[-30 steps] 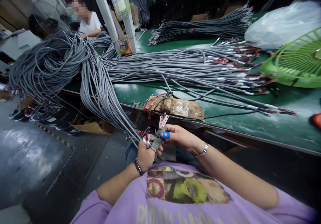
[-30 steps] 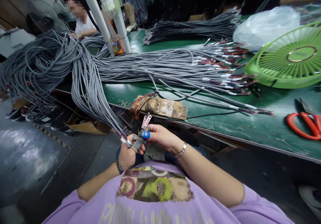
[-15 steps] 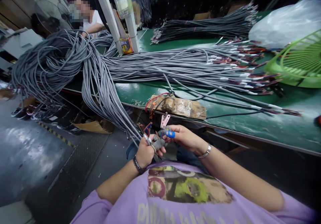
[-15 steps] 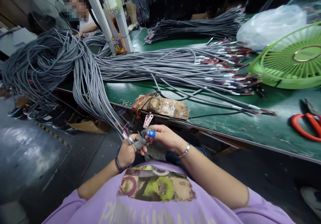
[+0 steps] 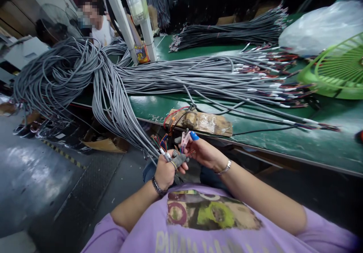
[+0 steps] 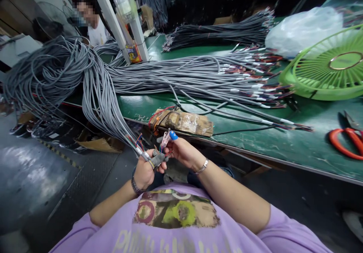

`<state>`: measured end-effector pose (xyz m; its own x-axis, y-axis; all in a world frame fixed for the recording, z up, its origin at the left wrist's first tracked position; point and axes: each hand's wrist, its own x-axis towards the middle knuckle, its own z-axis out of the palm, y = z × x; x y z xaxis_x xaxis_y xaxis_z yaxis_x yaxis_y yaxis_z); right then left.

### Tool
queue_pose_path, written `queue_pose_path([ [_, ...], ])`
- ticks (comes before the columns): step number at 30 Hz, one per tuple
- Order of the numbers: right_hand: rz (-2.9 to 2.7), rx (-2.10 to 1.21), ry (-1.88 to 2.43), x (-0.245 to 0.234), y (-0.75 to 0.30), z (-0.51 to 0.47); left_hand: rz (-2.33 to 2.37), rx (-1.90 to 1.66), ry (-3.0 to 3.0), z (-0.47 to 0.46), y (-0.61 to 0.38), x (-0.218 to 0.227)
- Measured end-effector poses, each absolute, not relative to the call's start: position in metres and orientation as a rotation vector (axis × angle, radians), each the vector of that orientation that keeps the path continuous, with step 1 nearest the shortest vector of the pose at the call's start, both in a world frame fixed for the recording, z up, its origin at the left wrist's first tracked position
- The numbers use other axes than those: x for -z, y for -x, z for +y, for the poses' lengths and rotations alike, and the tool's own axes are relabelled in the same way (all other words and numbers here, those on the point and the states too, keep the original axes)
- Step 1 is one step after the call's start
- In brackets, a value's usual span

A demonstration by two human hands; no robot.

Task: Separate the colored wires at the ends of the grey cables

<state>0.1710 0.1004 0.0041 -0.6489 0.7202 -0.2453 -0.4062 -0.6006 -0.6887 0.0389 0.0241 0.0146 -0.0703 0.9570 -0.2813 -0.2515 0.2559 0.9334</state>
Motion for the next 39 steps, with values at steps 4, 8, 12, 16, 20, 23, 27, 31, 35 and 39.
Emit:
queue_pose_path([
  [4,-0.933,-2.288,0.705,-0.01,-0.182,0.092,1.224,-1.161,-0.812,0.023,-0.038,-0.01],
  [8,-1.085,-2.218,0.79,-0.013,-0.182,0.087,1.251,-1.136,-0.863,0.02,-0.037,-0.007],
  [12,-1.12,-2.092,0.897,-0.012,-0.178,0.084,1.247,-1.132,-0.899,0.018,-0.036,-0.005],
  [16,-1.124,-2.013,0.91,-0.011,-0.175,0.079,1.247,-1.169,-0.897,0.015,-0.035,-0.002],
  [20,-1.106,-1.968,0.943,-0.009,-0.173,0.074,1.251,-1.224,-0.875,0.013,-0.034,0.001],
  [23,-1.062,-2.064,0.901,-0.003,-0.178,0.077,1.238,-1.245,-0.87,0.012,-0.032,0.002],
  [27,-0.826,-2.206,0.829,0.008,-0.188,0.091,1.211,-1.262,-0.808,0.012,-0.03,-0.002],
  [31,-0.697,-2.242,0.776,0.012,-0.184,0.107,1.152,-1.244,-0.775,0.015,-0.032,-0.011],
  [35,-0.698,-2.205,0.702,0.004,-0.17,0.109,1.142,-1.212,-0.75,0.02,-0.035,-0.016],
  [39,-0.641,-2.162,0.742,-0.006,-0.164,0.103,1.145,-1.201,-0.73,0.026,-0.036,-0.014],
])
